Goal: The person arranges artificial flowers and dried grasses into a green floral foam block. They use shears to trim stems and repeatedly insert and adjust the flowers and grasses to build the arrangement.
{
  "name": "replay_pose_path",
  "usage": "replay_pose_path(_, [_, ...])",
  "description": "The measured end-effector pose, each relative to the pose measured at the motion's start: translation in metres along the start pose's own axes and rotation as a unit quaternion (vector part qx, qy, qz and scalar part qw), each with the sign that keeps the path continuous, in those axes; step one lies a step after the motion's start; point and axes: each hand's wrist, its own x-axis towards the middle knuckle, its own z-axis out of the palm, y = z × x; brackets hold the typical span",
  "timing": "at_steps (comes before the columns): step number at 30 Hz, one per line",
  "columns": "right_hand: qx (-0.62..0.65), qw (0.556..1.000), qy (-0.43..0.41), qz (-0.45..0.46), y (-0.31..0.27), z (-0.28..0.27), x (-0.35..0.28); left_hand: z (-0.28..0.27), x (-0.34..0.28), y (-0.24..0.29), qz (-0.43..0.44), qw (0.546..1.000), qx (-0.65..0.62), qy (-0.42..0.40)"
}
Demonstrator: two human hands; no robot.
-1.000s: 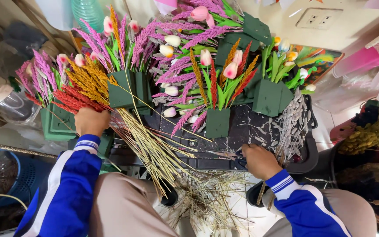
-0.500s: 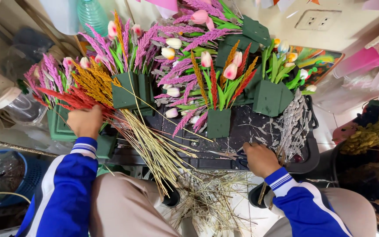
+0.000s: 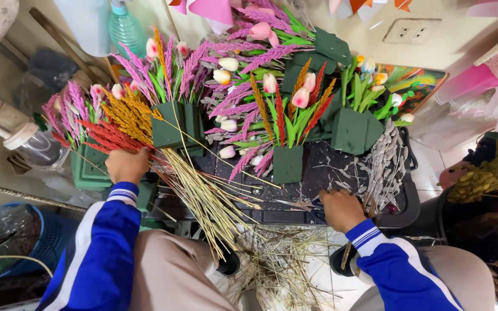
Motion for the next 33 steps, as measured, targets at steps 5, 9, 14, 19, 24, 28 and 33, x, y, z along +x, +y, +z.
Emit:
replay_pose_path(5, [-0.008,1.0,-0.001,0.002,0.006,0.011,0.006,-0.003,-0.005,0.02,-0.028,0.999,0.035,-0.018])
replay_pose_path(9, [-0.005,1.0,-0.002,0.003,0.008,0.016,0.01,0.0,-0.004,0.022,-0.041,0.998,0.048,-0.025])
replay_pose_path(14, [-0.001,1.0,-0.004,-0.002,0.006,0.011,0.007,0.003,0.002,0.008,-0.052,0.999,-0.013,0.008])
replay_pose_path(19, [0.005,1.0,0.006,-0.006,-0.012,-0.016,-0.009,-0.006,0.021,-0.004,-0.03,0.992,-0.083,0.089])
replay_pose_path(24, [-0.024,0.999,-0.026,0.007,-0.019,-0.019,-0.01,-0.064,0.047,0.004,0.23,0.894,-0.138,0.358])
replay_pose_path(28, [-0.003,0.999,-0.036,-0.007,-0.022,-0.023,-0.013,-0.111,0.05,0.028,0.329,0.836,-0.18,0.4])
replay_pose_path(33, [0.002,0.999,-0.028,-0.018,-0.018,-0.018,-0.013,-0.135,0.045,0.046,0.272,0.921,-0.11,0.255])
